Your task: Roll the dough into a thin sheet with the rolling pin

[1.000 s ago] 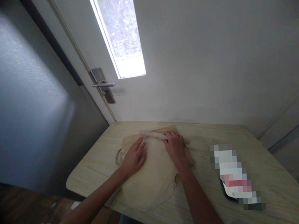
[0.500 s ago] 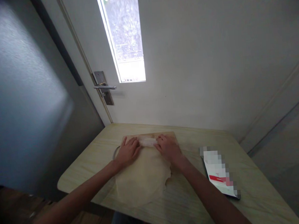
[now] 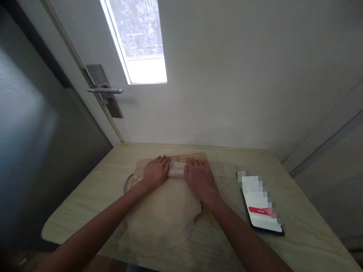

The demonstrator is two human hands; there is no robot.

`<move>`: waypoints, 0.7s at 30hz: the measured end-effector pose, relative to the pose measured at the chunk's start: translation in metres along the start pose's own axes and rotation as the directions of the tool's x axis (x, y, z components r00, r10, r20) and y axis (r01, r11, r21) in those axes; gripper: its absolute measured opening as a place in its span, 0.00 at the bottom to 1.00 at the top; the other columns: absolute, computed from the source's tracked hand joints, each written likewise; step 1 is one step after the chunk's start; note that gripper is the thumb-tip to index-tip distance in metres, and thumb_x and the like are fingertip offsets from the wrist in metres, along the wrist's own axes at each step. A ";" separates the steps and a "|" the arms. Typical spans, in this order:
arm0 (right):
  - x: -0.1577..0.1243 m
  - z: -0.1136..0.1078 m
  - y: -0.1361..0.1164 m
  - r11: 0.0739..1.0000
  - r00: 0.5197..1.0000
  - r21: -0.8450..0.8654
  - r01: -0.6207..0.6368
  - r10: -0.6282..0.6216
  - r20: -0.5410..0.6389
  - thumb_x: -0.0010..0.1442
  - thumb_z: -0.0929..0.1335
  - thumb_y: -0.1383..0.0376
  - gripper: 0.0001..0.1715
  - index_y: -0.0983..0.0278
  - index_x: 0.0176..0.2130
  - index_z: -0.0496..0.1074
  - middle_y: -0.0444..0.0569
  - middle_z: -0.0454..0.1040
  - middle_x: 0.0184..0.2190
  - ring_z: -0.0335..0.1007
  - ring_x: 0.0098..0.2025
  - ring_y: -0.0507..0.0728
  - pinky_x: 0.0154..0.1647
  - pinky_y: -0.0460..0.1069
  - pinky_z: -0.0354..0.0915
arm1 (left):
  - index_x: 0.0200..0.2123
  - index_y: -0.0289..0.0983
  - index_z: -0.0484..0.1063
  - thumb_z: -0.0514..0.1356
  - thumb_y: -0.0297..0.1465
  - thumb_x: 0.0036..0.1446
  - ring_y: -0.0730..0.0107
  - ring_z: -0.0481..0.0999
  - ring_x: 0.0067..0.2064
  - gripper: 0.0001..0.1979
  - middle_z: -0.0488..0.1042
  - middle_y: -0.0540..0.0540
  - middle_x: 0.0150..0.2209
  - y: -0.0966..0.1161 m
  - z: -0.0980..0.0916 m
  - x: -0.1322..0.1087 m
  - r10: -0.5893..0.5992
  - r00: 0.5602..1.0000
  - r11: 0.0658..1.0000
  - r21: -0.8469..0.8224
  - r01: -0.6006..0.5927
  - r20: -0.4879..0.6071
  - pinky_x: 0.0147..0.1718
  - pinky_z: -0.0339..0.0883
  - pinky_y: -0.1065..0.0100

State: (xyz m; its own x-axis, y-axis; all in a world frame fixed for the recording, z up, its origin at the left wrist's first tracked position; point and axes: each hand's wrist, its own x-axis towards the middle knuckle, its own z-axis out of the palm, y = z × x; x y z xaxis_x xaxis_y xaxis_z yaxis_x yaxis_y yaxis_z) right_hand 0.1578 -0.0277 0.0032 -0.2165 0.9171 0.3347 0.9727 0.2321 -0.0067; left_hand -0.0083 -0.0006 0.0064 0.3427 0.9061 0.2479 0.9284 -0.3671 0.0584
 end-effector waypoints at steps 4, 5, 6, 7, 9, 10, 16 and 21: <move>0.010 0.004 0.002 0.999 0.999 0.000 -0.038 0.038 0.010 0.60 0.52 0.64 0.24 0.68 0.52 0.60 0.56 0.65 0.48 0.60 0.48 0.57 0.48 0.52 0.49 | 0.47 0.36 0.62 0.39 0.36 0.59 0.62 0.63 0.51 0.19 0.66 0.42 0.48 0.000 0.000 0.008 -0.038 0.999 0.999 -0.013 0.039 0.035 0.45 0.58 0.62; 0.015 0.005 0.002 0.998 0.998 0.004 -0.063 0.062 0.007 0.60 0.52 0.64 0.24 0.68 0.53 0.59 0.55 0.65 0.49 0.59 0.48 0.57 0.48 0.52 0.49 | 0.47 0.36 0.62 0.39 0.36 0.59 0.62 0.64 0.50 0.20 0.67 0.42 0.47 -0.001 0.000 0.013 -0.048 0.998 0.999 -0.021 0.049 0.048 0.44 0.59 0.63; 0.020 0.007 0.003 0.997 0.997 0.007 -0.077 0.077 0.009 0.59 0.53 0.64 0.24 0.68 0.53 0.59 0.55 0.65 0.49 0.59 0.48 0.57 0.49 0.52 0.49 | 0.47 0.36 0.62 0.39 0.37 0.59 0.63 0.65 0.48 0.20 0.67 0.42 0.46 -0.002 0.001 0.019 -0.061 0.996 0.998 -0.029 0.063 0.063 0.42 0.60 0.63; 0.025 0.008 0.003 0.996 0.996 0.010 -0.093 0.093 0.013 0.59 0.53 0.64 0.24 0.68 0.53 0.59 0.55 0.65 0.49 0.60 0.48 0.58 0.49 0.52 0.48 | 0.46 0.36 0.63 0.39 0.37 0.59 0.63 0.67 0.47 0.20 0.68 0.42 0.46 -0.003 0.001 0.024 -0.079 0.994 0.996 -0.036 0.082 0.074 0.41 0.61 0.64; 0.034 0.010 0.003 0.993 0.992 0.018 -0.121 0.120 0.032 0.59 0.53 0.64 0.24 0.68 0.53 0.59 0.55 0.66 0.48 0.61 0.47 0.58 0.48 0.53 0.49 | 0.45 0.36 0.63 0.39 0.39 0.59 0.62 0.69 0.43 0.21 0.69 0.42 0.44 -0.006 0.003 0.035 -0.123 0.989 0.991 -0.046 0.128 0.086 0.38 0.62 0.64; 0.039 0.010 0.003 0.991 0.990 0.022 -0.133 0.132 0.047 0.58 0.53 0.65 0.24 0.67 0.53 0.59 0.55 0.67 0.47 0.62 0.46 0.58 0.47 0.53 0.49 | 0.45 0.35 0.64 0.39 0.40 0.58 0.62 0.69 0.42 0.22 0.70 0.42 0.43 -0.007 0.003 0.040 -0.148 0.985 0.987 -0.049 0.153 0.089 0.37 0.62 0.64; 0.060 0.008 0.006 0.979 0.962 0.023 -0.205 0.197 0.188 0.58 0.53 0.64 0.25 0.67 0.54 0.57 0.56 0.68 0.46 0.63 0.45 0.58 0.45 0.53 0.52 | 0.40 0.34 0.67 0.38 0.41 0.58 0.62 0.71 0.39 0.24 0.71 0.40 0.38 -0.011 0.007 0.063 -0.233 0.964 0.969 -0.055 0.242 0.127 0.35 0.62 0.66; 0.071 0.006 0.009 0.969 0.934 0.008 -0.245 0.234 0.268 0.56 0.53 0.63 0.25 0.67 0.51 0.60 0.56 0.70 0.42 0.66 0.42 0.58 0.41 0.52 0.56 | 0.38 0.32 0.68 0.37 0.40 0.58 0.64 0.70 0.39 0.24 0.71 0.38 0.38 -0.014 0.010 0.073 -0.229 0.969 0.970 -0.055 0.235 0.094 0.36 0.61 0.67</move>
State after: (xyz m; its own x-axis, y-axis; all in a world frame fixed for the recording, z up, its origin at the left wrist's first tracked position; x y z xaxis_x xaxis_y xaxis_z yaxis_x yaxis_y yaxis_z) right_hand 0.1508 0.0415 0.0214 0.0026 0.9983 0.0583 0.9953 0.0030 -0.0964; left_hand 0.0050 0.0731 0.0140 0.1327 0.9818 0.1359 0.9735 -0.1548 0.1683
